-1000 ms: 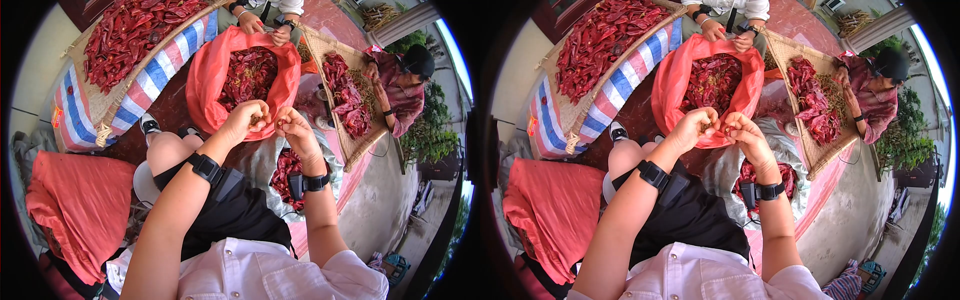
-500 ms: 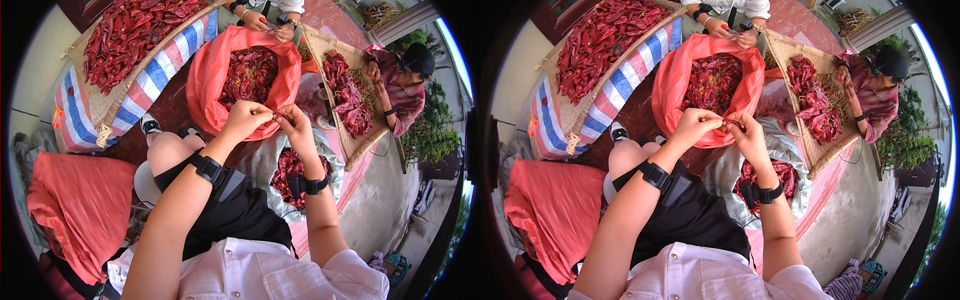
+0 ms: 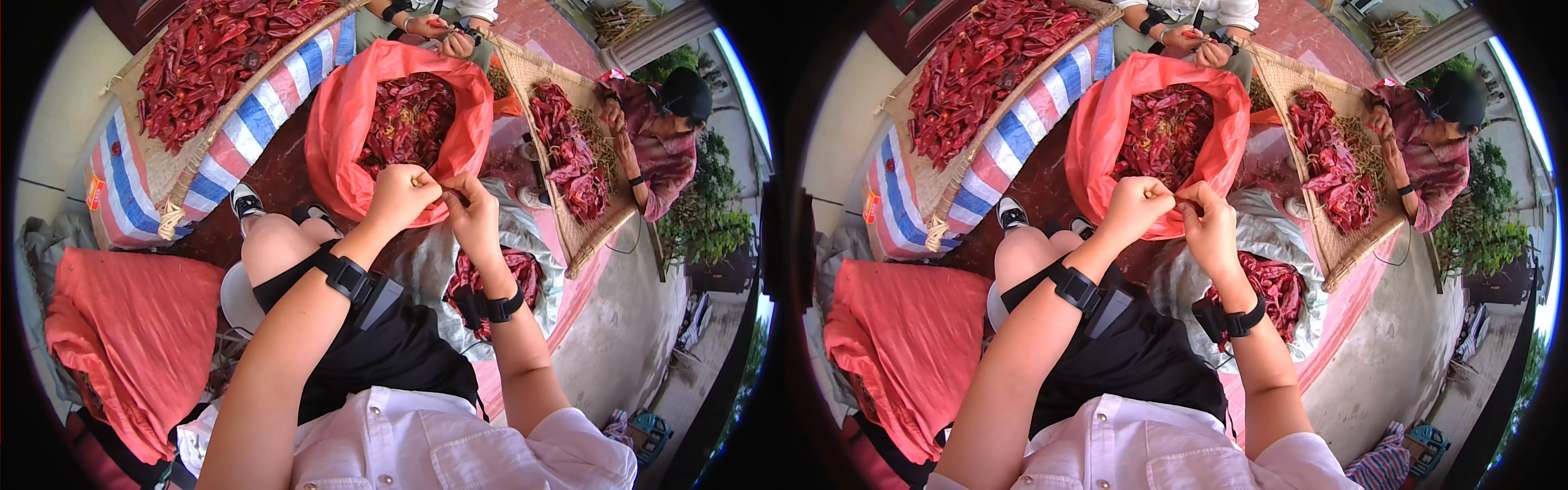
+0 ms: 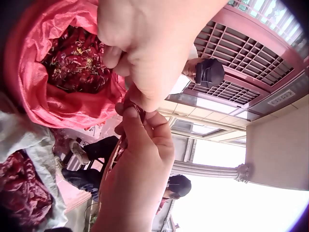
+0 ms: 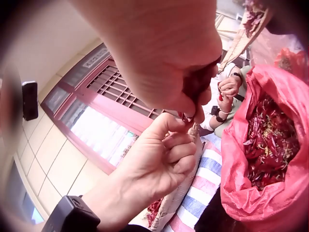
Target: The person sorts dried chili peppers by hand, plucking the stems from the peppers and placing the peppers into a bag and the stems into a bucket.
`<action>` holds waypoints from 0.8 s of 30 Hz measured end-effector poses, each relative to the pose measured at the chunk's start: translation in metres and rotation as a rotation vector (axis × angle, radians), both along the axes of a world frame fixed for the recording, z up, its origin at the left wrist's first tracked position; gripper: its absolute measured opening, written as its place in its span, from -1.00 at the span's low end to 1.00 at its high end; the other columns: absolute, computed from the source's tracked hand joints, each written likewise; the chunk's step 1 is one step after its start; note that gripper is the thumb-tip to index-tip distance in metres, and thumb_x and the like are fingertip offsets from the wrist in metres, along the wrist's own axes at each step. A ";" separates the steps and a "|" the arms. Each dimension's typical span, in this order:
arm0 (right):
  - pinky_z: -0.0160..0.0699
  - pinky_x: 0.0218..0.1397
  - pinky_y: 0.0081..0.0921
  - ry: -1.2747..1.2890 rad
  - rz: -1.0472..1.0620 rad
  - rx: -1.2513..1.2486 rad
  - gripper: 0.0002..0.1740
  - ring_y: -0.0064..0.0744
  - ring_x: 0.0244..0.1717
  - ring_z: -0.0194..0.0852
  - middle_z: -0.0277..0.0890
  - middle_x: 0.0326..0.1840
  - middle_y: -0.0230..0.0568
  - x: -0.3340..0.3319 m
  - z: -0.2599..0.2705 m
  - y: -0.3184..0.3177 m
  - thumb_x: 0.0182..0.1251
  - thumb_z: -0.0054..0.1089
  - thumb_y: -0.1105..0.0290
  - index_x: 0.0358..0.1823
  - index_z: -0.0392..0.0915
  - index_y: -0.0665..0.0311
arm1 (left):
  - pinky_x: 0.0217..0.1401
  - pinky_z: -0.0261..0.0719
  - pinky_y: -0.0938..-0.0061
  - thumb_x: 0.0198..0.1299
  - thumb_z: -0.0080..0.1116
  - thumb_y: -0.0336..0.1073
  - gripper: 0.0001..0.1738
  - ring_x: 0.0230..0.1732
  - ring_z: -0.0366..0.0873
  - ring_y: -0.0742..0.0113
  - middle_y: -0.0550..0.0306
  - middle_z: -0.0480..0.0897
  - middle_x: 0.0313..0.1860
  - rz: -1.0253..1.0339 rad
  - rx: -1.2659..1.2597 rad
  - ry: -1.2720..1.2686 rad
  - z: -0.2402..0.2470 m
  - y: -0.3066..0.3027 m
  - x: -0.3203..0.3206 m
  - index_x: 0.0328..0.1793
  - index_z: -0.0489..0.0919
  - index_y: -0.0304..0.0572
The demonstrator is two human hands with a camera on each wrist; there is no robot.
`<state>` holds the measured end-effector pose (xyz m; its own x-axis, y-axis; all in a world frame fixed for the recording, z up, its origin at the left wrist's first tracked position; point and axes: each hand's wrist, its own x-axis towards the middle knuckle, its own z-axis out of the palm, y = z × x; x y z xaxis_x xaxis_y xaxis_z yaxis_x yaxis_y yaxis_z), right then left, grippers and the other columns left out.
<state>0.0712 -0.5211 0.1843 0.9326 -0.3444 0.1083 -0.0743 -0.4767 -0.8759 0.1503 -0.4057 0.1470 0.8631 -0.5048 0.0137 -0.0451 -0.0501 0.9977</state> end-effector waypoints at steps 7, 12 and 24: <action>0.38 -0.14 -0.70 -0.093 0.088 0.627 -0.94 -0.65 -0.27 0.43 0.52 -0.35 -0.33 -0.001 -0.018 -0.010 0.20 0.04 0.64 -0.30 0.42 0.38 | -0.66 0.11 0.76 0.02 0.16 -0.34 -0.89 -0.70 0.24 0.67 0.30 0.50 -0.56 -0.234 -0.287 0.824 0.000 0.013 0.013 -0.41 0.58 -0.22; 0.38 -0.15 -0.73 -0.068 0.096 0.629 -0.91 -0.65 -0.28 0.44 0.52 -0.33 -0.32 -0.004 -0.013 -0.016 0.22 0.03 0.64 -0.26 0.41 0.38 | -0.63 0.22 0.74 0.05 0.15 -0.37 -0.89 -0.66 0.30 0.65 0.26 0.55 -0.54 -0.257 -0.212 0.766 0.012 0.011 0.012 -0.42 0.58 -0.25; 0.45 -0.30 -0.65 0.001 -0.101 -0.033 -0.92 -0.61 -0.43 0.49 0.54 -0.50 -0.27 -0.014 -0.008 0.003 0.08 0.07 0.64 -0.36 0.48 0.41 | -0.48 0.45 0.46 -0.20 0.20 -0.42 -0.89 -0.60 0.53 0.25 -0.04 0.54 -0.64 -0.093 0.216 -0.425 0.007 0.002 -0.003 -0.53 0.55 -0.33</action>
